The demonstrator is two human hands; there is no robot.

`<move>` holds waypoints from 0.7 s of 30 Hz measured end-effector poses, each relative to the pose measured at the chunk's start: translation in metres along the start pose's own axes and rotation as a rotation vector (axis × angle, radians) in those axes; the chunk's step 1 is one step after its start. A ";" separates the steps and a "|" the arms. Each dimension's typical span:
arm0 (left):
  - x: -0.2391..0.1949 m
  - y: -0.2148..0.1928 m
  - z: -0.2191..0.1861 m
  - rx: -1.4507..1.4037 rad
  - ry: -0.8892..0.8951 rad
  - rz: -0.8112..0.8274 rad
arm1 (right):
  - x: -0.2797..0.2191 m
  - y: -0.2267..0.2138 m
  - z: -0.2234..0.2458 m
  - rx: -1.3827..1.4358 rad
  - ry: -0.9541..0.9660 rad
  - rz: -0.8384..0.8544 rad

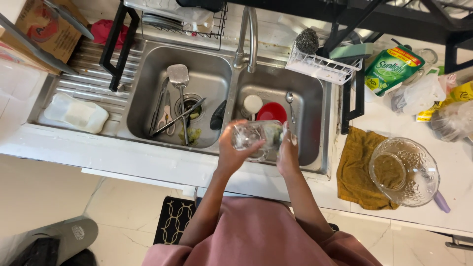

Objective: The person washes a clear glass mug using a yellow sponge and soap at a double-basin kitchen sink. They scrub the mug thoroughly, rinse it under running water, and then place it on a dish rack to dry.

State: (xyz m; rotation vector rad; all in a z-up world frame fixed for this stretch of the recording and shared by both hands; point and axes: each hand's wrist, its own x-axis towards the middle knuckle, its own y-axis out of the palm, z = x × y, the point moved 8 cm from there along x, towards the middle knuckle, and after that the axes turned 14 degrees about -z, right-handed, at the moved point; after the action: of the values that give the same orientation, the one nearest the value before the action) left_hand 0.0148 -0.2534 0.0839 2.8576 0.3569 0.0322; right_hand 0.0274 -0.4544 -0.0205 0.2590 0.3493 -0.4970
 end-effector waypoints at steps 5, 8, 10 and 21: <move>-0.013 0.012 -0.012 0.044 0.165 -0.093 | 0.001 -0.022 0.003 0.058 0.000 -0.233; 0.009 -0.006 0.080 -0.170 -0.410 -0.256 | 0.009 -0.027 -0.006 -0.248 -0.384 -0.266; 0.007 -0.008 0.063 -0.006 -0.309 -0.246 | 0.008 -0.030 -0.003 -0.290 -0.672 -0.295; -0.008 -0.002 -0.018 0.415 0.709 -0.253 | -0.006 0.000 0.020 0.153 -0.161 -0.250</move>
State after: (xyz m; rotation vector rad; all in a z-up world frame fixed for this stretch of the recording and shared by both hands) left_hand 0.0058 -0.2485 0.1003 3.0720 0.9523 1.0470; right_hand 0.0274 -0.4584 0.0005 0.3237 0.1870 -0.7876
